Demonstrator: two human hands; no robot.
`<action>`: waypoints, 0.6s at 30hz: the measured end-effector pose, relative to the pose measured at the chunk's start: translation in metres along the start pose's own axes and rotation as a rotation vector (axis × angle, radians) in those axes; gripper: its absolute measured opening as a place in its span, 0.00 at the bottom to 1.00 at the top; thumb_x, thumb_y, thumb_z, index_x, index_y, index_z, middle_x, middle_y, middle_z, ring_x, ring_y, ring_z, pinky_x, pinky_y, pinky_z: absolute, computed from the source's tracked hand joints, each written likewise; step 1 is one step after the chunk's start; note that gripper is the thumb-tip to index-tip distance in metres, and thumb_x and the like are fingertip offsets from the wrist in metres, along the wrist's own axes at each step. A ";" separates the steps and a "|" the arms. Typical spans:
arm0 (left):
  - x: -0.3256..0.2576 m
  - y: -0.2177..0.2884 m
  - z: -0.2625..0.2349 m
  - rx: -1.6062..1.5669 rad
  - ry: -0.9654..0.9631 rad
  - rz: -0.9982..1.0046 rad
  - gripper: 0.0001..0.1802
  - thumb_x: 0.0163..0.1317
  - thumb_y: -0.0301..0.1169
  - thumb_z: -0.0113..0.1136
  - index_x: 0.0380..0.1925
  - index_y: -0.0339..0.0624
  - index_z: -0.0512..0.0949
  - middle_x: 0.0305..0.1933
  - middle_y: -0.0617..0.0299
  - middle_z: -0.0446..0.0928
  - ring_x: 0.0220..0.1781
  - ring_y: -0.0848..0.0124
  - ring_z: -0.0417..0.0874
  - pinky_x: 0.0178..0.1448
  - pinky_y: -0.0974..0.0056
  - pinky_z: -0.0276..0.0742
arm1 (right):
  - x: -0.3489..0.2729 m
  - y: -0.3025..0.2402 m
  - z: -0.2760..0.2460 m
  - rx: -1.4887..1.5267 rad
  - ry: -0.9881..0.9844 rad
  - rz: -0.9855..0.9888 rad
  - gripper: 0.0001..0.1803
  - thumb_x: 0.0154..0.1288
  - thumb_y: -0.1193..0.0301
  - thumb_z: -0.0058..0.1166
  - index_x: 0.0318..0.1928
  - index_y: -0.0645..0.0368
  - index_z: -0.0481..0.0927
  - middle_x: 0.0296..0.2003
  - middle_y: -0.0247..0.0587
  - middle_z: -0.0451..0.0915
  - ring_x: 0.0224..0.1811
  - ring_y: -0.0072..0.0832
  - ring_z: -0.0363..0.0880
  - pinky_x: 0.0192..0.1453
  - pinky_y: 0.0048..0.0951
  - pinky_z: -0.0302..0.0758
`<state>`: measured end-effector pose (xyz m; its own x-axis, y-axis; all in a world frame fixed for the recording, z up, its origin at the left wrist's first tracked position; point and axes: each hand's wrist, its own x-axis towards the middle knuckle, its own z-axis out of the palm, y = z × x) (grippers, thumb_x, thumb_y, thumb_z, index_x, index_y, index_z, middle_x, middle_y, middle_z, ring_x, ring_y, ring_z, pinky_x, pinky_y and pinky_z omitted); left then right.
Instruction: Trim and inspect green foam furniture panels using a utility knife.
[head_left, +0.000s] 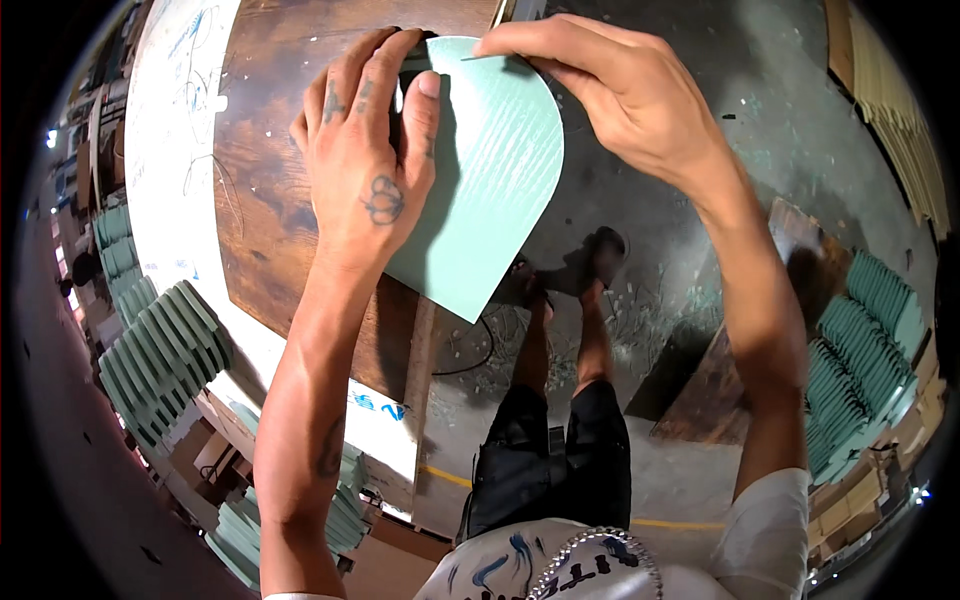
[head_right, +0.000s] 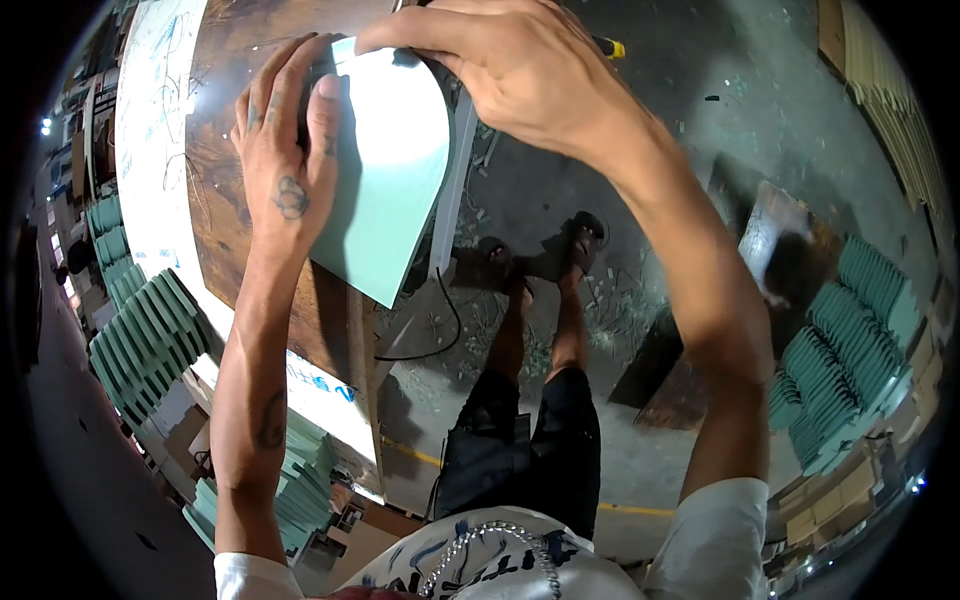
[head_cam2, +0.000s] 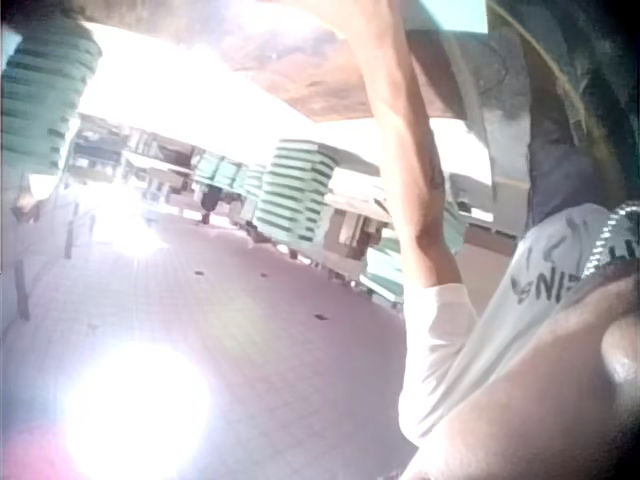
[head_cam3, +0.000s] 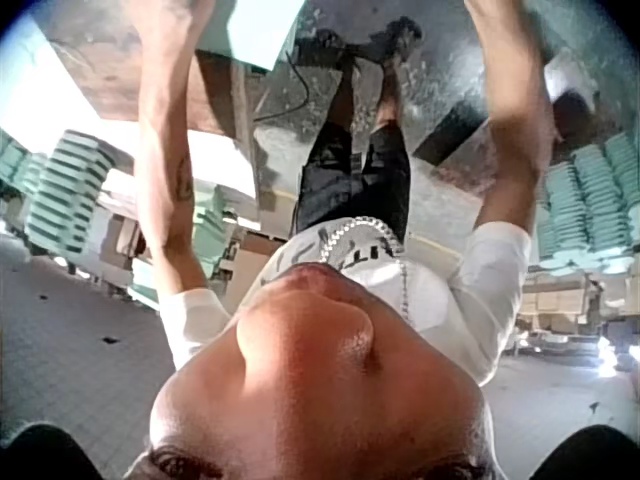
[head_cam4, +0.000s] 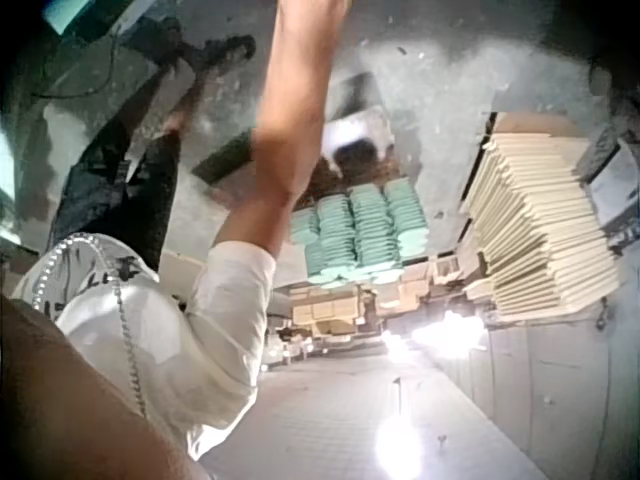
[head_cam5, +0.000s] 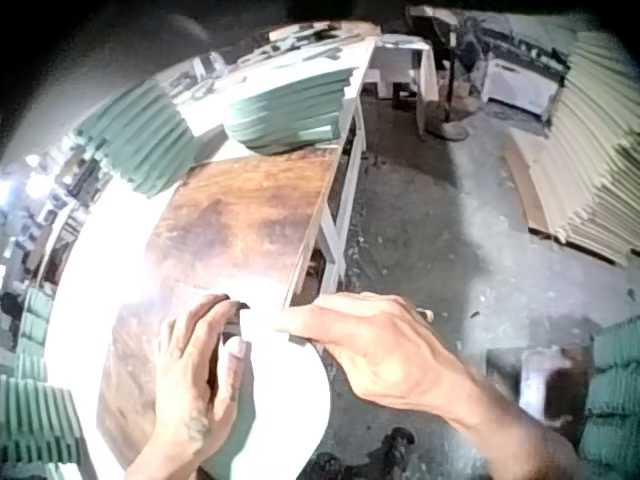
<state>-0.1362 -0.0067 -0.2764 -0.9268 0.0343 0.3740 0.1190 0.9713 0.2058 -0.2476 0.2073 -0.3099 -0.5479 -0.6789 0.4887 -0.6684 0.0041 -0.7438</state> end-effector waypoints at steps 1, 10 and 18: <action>0.001 0.000 -0.001 0.018 0.003 -0.008 0.19 0.76 0.45 0.54 0.61 0.53 0.79 0.63 0.61 0.77 0.64 0.55 0.74 0.68 0.48 0.63 | -0.010 -0.003 0.002 0.001 0.001 0.003 0.16 0.73 0.76 0.53 0.59 0.55 0.81 0.46 0.36 0.87 0.44 0.27 0.84 0.49 0.28 0.78; 0.002 0.004 0.004 0.017 0.016 -0.015 0.19 0.76 0.45 0.52 0.61 0.55 0.79 0.64 0.62 0.77 0.65 0.53 0.73 0.70 0.46 0.62 | -0.071 -0.068 0.037 -0.190 0.446 0.195 0.25 0.65 0.83 0.55 0.58 0.42 0.85 0.40 0.34 0.86 0.39 0.28 0.85 0.40 0.33 0.83; -0.004 -0.007 0.001 0.020 -0.021 -0.003 0.23 0.77 0.50 0.48 0.63 0.53 0.78 0.67 0.58 0.75 0.70 0.52 0.70 0.72 0.43 0.61 | -0.066 -0.075 0.045 -0.388 0.332 0.223 0.24 0.64 0.83 0.54 0.56 0.44 0.86 0.36 0.36 0.84 0.35 0.29 0.83 0.44 0.36 0.81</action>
<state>-0.1339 -0.0132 -0.2798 -0.9344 0.0356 0.3545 0.1090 0.9759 0.1892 -0.1386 0.2191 -0.3067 -0.7844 -0.3635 0.5025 -0.6199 0.4337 -0.6539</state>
